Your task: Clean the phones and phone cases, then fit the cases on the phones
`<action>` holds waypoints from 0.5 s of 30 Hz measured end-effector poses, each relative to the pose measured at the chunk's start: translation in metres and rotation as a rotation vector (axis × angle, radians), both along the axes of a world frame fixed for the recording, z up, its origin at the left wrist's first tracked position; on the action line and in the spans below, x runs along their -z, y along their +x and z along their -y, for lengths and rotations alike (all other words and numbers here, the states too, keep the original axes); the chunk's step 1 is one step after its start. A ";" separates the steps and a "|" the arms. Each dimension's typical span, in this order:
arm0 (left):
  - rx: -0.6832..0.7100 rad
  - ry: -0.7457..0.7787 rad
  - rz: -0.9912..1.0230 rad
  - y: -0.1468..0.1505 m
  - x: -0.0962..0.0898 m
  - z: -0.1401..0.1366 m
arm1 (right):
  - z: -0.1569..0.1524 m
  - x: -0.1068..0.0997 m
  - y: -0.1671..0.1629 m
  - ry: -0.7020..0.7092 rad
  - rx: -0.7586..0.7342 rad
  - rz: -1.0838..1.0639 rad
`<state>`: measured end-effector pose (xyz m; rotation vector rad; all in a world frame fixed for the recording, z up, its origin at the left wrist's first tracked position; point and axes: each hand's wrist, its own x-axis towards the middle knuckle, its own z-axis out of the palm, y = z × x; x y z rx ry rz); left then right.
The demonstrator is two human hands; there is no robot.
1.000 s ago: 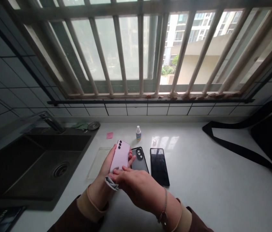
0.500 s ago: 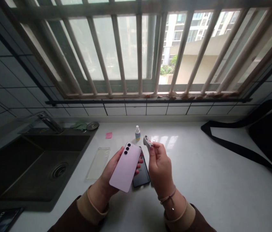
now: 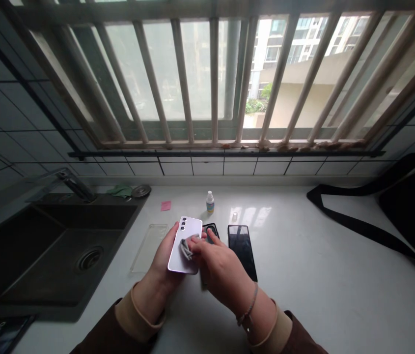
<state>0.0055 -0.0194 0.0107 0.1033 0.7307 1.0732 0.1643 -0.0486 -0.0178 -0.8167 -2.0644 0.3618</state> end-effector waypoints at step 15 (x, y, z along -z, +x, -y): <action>-0.058 0.019 -0.031 -0.010 0.002 -0.005 | 0.003 -0.004 -0.003 0.063 -0.210 0.015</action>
